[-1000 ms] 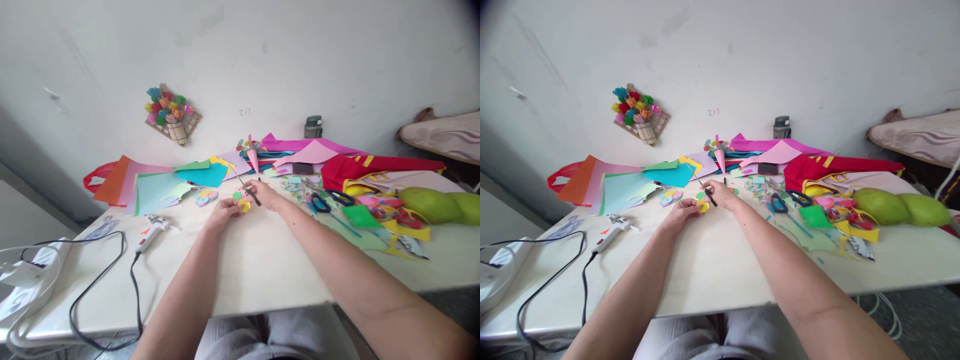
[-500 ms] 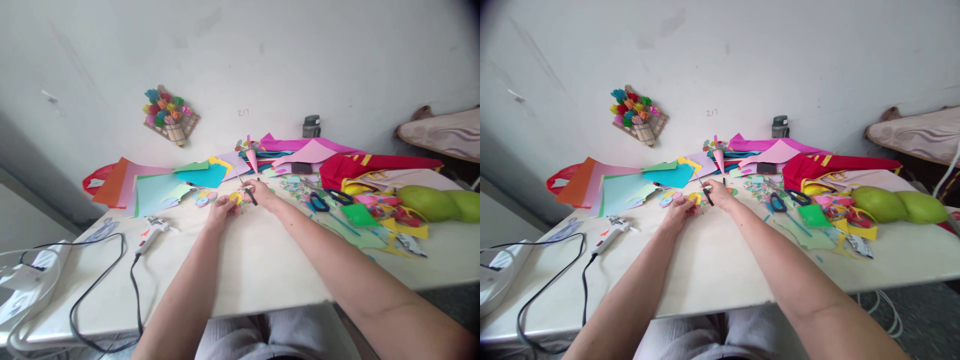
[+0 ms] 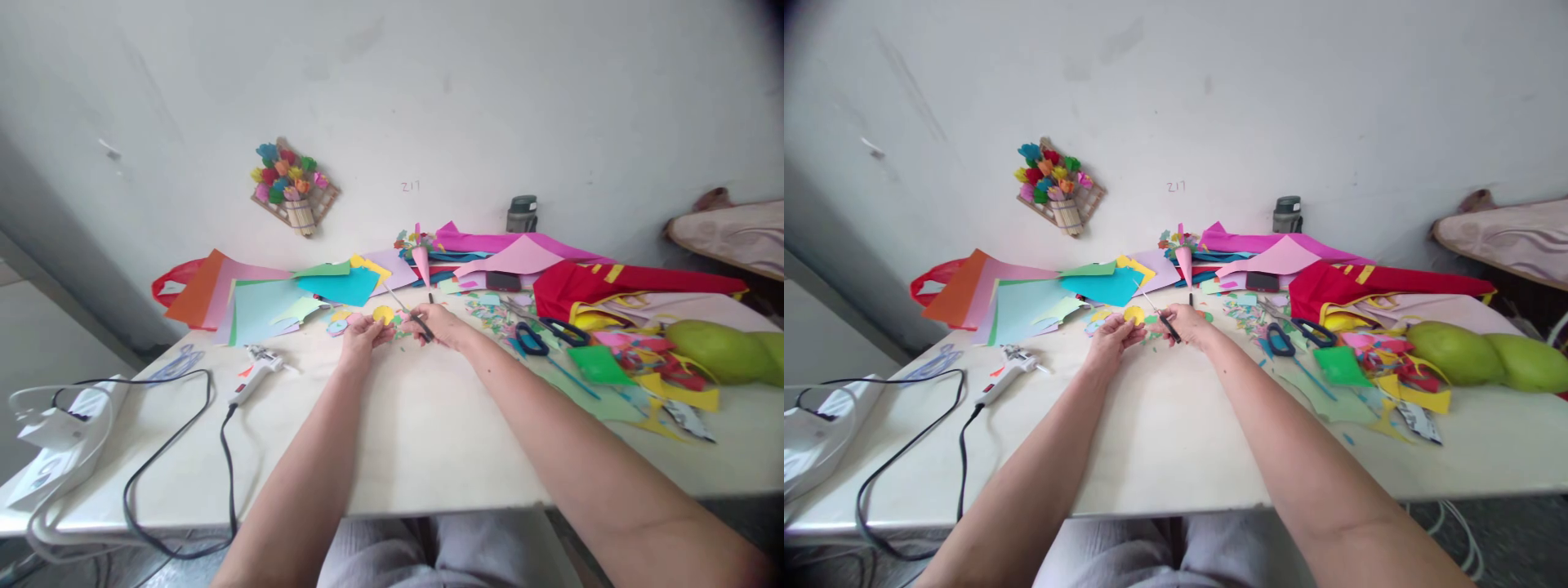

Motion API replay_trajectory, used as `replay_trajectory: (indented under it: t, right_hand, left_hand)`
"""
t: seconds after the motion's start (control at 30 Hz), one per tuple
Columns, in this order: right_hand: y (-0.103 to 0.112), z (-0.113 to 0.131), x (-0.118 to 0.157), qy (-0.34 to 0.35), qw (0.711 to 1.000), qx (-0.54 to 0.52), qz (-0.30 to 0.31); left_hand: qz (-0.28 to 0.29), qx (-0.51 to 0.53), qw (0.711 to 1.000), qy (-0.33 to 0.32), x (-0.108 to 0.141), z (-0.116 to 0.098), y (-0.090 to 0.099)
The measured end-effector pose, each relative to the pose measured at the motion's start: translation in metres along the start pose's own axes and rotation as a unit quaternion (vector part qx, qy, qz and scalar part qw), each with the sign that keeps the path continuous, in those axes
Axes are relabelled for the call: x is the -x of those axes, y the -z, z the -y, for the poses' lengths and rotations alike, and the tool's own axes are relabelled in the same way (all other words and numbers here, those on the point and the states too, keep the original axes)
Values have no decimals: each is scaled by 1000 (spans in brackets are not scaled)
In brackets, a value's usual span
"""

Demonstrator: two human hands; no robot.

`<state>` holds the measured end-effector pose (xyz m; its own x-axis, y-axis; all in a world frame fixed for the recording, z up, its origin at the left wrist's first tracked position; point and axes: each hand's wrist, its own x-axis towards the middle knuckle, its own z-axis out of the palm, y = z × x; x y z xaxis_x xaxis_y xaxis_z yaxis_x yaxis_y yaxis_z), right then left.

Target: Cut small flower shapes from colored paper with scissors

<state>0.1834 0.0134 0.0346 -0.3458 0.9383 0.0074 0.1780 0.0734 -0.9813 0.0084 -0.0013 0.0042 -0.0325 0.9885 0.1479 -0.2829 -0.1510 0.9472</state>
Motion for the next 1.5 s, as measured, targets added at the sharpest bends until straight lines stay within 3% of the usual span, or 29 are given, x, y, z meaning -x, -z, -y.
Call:
replay_trajectory:
  t: [0.2,0.37,0.83,1.1,1.5]
  right_hand:
    - [8,-2,1,-4,997,5,77]
    - [10,-2,2,-23,994,41,103]
    - [8,5,12,-19,992,37,117]
    - [12,-1,6,-21,986,114,120]
    - [12,-2,7,-11,986,113,119]
  left_hand:
    - [-17,34,999,-5,2,-6,0]
    - [-14,72,997,-10,2,-5,2]
    - [0,88,996,5,4,-5,0]
    - [3,73,997,11,1,-2,4]
    - [12,76,997,16,-2,1,8]
